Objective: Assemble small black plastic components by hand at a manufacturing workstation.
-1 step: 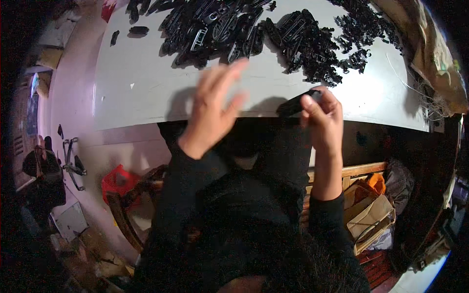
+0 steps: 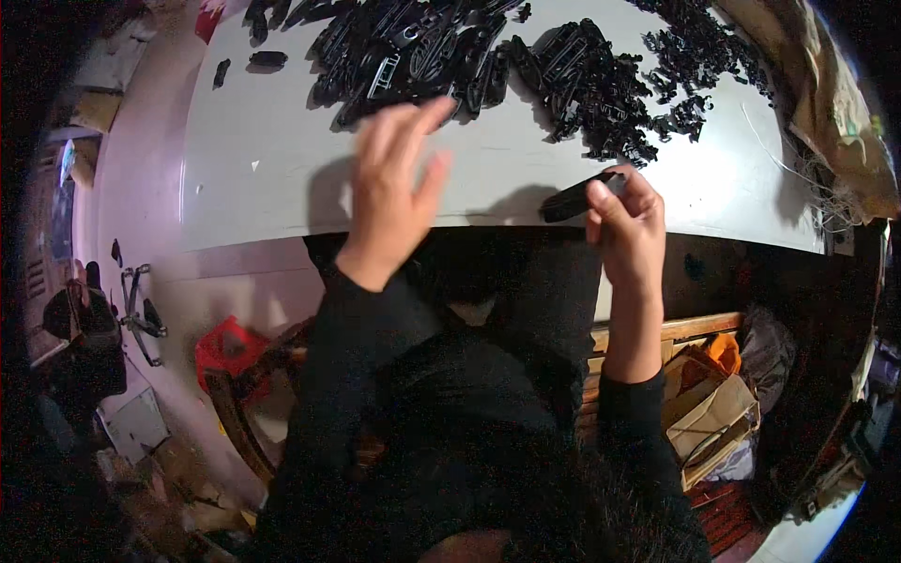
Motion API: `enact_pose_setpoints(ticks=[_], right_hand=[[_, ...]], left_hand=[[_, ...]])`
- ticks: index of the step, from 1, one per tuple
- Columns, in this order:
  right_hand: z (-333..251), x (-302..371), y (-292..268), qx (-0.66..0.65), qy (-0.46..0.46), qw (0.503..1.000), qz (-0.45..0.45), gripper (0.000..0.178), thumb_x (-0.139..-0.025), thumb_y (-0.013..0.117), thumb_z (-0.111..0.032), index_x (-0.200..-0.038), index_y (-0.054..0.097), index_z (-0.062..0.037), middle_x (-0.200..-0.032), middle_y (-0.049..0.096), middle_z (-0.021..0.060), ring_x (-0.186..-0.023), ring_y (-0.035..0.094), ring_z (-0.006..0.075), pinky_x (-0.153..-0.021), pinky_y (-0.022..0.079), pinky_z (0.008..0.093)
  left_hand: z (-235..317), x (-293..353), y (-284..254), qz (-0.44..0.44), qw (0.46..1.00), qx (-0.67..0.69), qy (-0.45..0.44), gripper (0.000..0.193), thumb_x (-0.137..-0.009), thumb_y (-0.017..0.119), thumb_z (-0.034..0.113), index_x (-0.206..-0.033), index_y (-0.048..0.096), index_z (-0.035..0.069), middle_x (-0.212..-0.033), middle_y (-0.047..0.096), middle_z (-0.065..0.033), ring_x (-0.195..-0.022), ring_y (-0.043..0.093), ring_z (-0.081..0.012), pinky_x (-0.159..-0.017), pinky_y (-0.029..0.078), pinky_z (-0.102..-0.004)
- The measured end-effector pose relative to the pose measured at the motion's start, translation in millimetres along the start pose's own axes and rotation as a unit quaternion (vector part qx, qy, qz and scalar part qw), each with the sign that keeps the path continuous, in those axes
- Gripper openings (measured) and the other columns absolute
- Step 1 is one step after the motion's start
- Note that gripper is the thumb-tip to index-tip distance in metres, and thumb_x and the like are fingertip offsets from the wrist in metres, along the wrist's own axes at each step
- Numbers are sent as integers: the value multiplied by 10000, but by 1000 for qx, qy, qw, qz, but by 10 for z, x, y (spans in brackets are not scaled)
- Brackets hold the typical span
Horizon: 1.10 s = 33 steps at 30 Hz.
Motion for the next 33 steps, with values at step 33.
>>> enact_pose_setpoints(ticks=[33], right_hand=[[134,279,670,5,115,986,-123,81,-813,613,-84,-819,561,-22,-709,596,52,-508,450,57,-450,342,182]], left_hand=[[202,499,570,-59,791,510,-332,307,-971,379,240,-1178,461,29,-783,482,30,-648,406,-32,-574,342,-174]])
Point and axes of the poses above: each hand's wrist, its own x-axis away from the middle knuckle, its own y-axis out of the palm, z = x × y, the point moved 9 cm from there along -x, towards the middle knuckle
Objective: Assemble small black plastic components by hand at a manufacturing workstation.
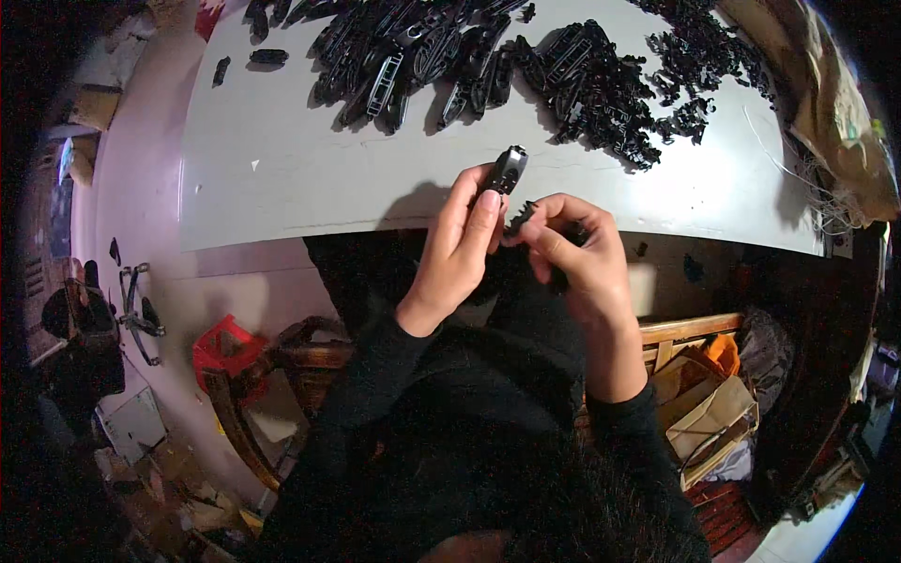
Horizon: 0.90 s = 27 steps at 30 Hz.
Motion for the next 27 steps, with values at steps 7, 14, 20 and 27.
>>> enact_pose_setpoints(ticks=[7,14,20,27], right_hand=[[-36,1,2,-24,-30,999,31,64,-794,593,-51,-800,536,-21,-690,556,24,-527,456,63,-471,359,186],[-362,80,102,222,-164,961,2,85,-784,567,-16,-866,554,7,-760,565,8,-625,470,34,-518,360,173],[-357,87,-39,166,-168,967,95,146,-801,634,-77,-909,561,-12,-752,551,3,-586,452,28,-456,327,172],[144,39,2,38,11,999,0,183,-804,676,-176,-803,554,-40,-574,486,-34,-451,403,37,-418,303,183]], left_hand=[[96,65,111,-67,991,-84,76,473,-969,345,192,-1360,217,-42,-1336,359,-197,-1238,360,-253,-1011,282,-339],[227,100,199,-124,960,-191,164,503,-951,372,139,-1382,186,-42,-1401,283,-221,-1309,286,-301,-1053,245,-366],[155,112,209,-141,970,-151,131,505,-914,407,76,-1373,229,-34,-1382,335,-202,-1282,342,-284,-1036,274,-359],[151,265,175,-142,972,-152,108,523,-846,425,3,-1352,294,-17,-1332,418,-195,-1198,461,-280,-974,360,-336]])
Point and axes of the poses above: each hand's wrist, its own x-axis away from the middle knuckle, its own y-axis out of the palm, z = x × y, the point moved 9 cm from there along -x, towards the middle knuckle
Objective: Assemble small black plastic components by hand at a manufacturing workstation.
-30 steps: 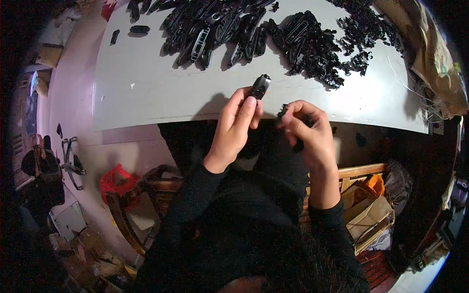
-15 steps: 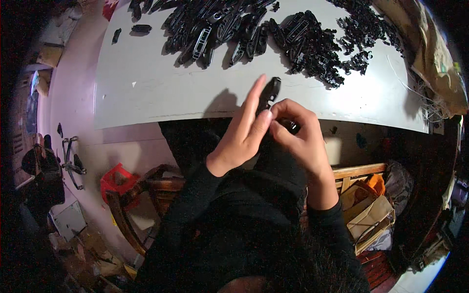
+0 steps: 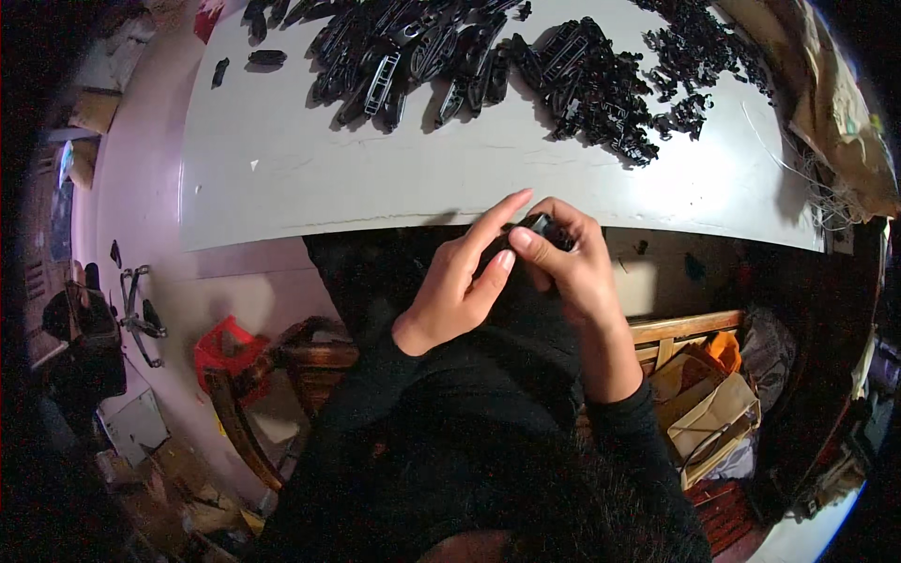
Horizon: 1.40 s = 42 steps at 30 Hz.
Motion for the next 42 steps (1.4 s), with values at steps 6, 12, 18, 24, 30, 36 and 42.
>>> enact_pose_setpoints(ticks=[6,12,18,24,30,36,42], right_hand=[[46,175,115,186,-144,969,-79,375,-784,668,-148,-1097,539,14,-977,575,82,-1011,514,151,-864,419,286],[-736,165,-1089,395,-271,805,350,181,-771,651,-36,-936,583,-9,-846,595,53,-647,543,91,-532,433,218],[-598,-170,-1326,453,-258,802,292,162,-766,660,-5,-914,598,15,-795,595,41,-645,545,103,-580,455,232],[-372,-130,-1570,108,-174,935,289,124,-844,624,-103,-900,604,6,-756,594,21,-633,526,74,-582,431,198],[-315,-164,-1570,16,-168,951,260,125,-846,619,-101,-906,590,4,-745,616,53,-577,520,77,-521,414,206],[-289,-124,-1322,-86,-126,969,194,122,-910,517,-179,-931,530,-60,-729,602,54,-534,513,74,-465,381,170],[-391,48,-810,3,-125,979,160,62,-865,559,-123,-839,572,-68,-679,542,-17,-543,459,23,-464,330,148]], left_hand=[[-44,149,-126,-121,942,-303,-71,593,-785,646,188,-1327,409,154,-941,574,-117,-851,562,-283,-752,459,-364],[120,-387,-742,181,898,-398,43,327,-796,624,127,-1097,526,47,-974,541,-117,-894,549,-296,-746,446,-375],[-190,-810,-773,209,848,-486,26,367,-784,634,111,-1116,487,61,-979,531,-123,-911,548,-291,-734,448,-373],[-194,-632,-914,252,885,-391,33,367,-773,633,58,-1107,490,11,-933,558,-151,-846,555,-311,-721,441,-389],[-163,-414,-1031,269,871,-410,-16,381,-790,612,76,-1158,524,31,-872,550,-149,-789,549,-298,-694,438,-362],[-286,-255,-793,232,968,60,-77,290,-920,456,102,-1169,441,-45,-942,556,-101,-734,626,-160,-616,503,-234],[-177,-252,-341,127,958,243,-86,225,-937,408,113,-1131,390,1,-918,562,-101,-605,482,-67,-521,393,-183]])
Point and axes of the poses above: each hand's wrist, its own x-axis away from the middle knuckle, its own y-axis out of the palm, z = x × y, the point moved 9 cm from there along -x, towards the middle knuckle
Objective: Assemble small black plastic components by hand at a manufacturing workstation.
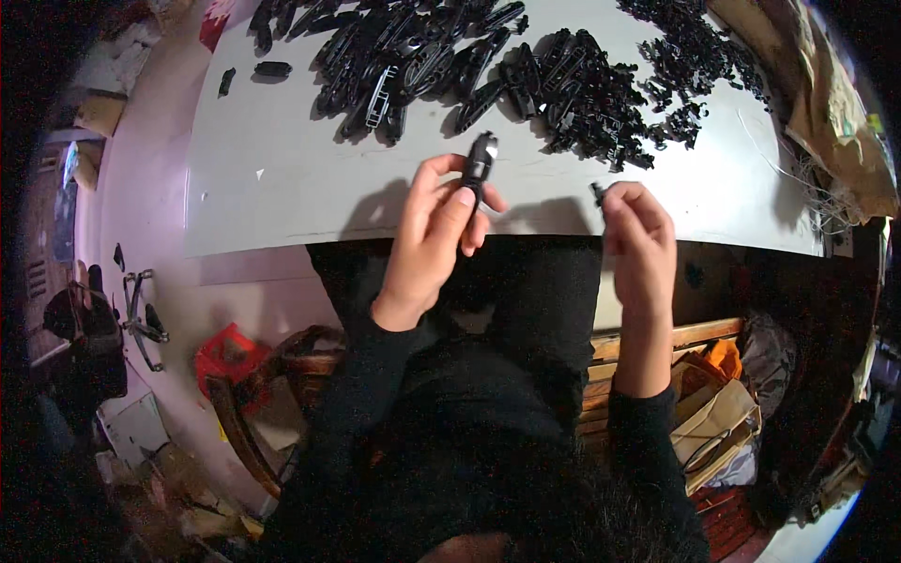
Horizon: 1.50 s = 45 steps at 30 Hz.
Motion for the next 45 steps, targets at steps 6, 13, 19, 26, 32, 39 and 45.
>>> enact_pose_setpoints(ticks=[6,13,19,26,32,39,45], right_hand=[[56,280,743,-104,86,982,-132,82,-830,614,-94,-858,570,-30,-678,563,-1,-511,447,37,-442,317,161],[8,256,820,-125,38,988,-78,126,-830,636,-138,-839,559,-39,-670,518,-41,-543,410,11,-450,271,154],[114,256,678,-87,51,986,-130,135,-842,630,-133,-854,551,-24,-747,557,-8,-650,512,50,-602,421,188],[3,146,-22,-174,-53,983,-4,195,-812,565,-132,-974,524,-31,-854,536,65,-711,517,146,-608,417,257],[-79,-172,-21,549,-149,822,27,262,-756,693,-138,-938,541,-25,-700,622,162,-628,622,243,-584,472,318],[215,-39,12,31,53,996,-59,94,-799,621,-75,-849,544,-52,-739,652,126,-470,469,49,-407,320,171],[227,151,293,-83,106,983,-122,98,-813,598,-73,-874,532,-36,-754,644,115,-452,418,42,-398,292,165]], left_hand=[[-7,107,128,11,1000,-20,-1,326,-953,382,136,-1255,349,17,-938,537,-65,-684,427,-60,-594,361,-186],[228,204,301,-36,955,-236,178,473,-940,406,104,-1367,253,-30,-1287,434,-122,-1126,461,-177,-933,378,-289],[-53,280,392,-105,977,-188,10,462,-938,422,156,-1377,320,52,-757,459,38,-634,388,-29,-560,340,-176],[118,-137,394,-67,799,-532,271,364,-895,517,195,-1251,510,117,-1079,518,-140,-933,499,-232,-833,435,-348],[221,-642,125,66,658,-708,248,246,-781,652,186,-1005,598,101,-1047,479,-109,-956,464,-268,-782,435,-353],[155,-608,-350,106,801,-567,160,289,-801,628,140,-999,447,34,-826,554,-102,-684,582,-246,-593,465,-348],[-137,-229,-182,31,999,-23,-36,319,-940,342,194,-1214,396,41,-843,552,-72,-611,501,-110,-526,397,-231]])
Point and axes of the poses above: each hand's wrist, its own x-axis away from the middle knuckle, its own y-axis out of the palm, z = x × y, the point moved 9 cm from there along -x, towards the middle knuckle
